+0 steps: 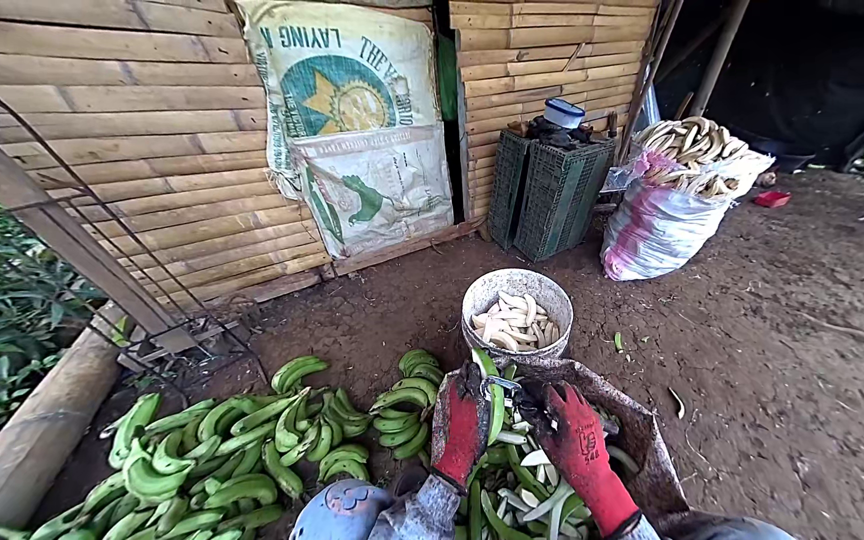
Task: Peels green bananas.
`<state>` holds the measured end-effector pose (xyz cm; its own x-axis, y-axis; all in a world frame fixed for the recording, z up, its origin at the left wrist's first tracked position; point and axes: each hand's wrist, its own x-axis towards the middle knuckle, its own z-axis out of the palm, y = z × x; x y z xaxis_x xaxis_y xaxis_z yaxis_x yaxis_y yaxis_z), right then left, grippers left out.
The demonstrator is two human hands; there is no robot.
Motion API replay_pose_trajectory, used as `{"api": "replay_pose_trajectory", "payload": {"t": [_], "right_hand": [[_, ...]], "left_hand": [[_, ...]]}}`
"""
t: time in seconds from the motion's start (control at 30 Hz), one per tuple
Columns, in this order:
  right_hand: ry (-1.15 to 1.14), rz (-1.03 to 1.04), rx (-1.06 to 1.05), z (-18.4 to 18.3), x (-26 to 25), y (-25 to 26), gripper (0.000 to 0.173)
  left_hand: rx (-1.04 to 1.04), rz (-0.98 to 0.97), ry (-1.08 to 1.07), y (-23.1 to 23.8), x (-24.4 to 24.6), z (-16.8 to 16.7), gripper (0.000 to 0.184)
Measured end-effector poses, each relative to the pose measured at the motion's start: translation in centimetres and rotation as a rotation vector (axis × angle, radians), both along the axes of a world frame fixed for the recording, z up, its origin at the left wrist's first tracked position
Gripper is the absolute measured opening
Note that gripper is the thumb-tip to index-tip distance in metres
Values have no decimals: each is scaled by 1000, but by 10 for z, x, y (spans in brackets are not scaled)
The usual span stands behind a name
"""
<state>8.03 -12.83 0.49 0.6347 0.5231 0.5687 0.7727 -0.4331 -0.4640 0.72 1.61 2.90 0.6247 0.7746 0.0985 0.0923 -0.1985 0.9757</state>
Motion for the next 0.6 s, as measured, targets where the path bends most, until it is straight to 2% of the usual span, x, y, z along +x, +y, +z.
{"api": "replay_pose_trajectory", "payload": {"t": [0.07,0.2,0.27,0.3,0.37,0.43,0.53,0.6], "right_hand": [[62,4,-1,2,4,-1,36],[324,-30,-93,14,20,-7,35],[432,-81,-162,17,31,-9,35],[449,-85,-134,15,35,-10,35],[358,-28,32,7,33,-11,34],[199,104,169,-3,22,-12,34],[4,350,172,-12,11,-13,32],[-102,402,113,-15,10,-13,30]], "left_hand": [[23,-88,23,-10,-8,8,42],[214,-406,364,-21,-27,18,49],[262,-496,397,-27,-30,19,49],[219,-474,343,-29,-29,16,48],[-29,-312,165,-27,-22,8,42],[-311,-182,-182,-17,-3,-1,42],[-898,-244,-608,7,0,-8,49],[-1171,-293,-717,11,-1,-8,58]]}}
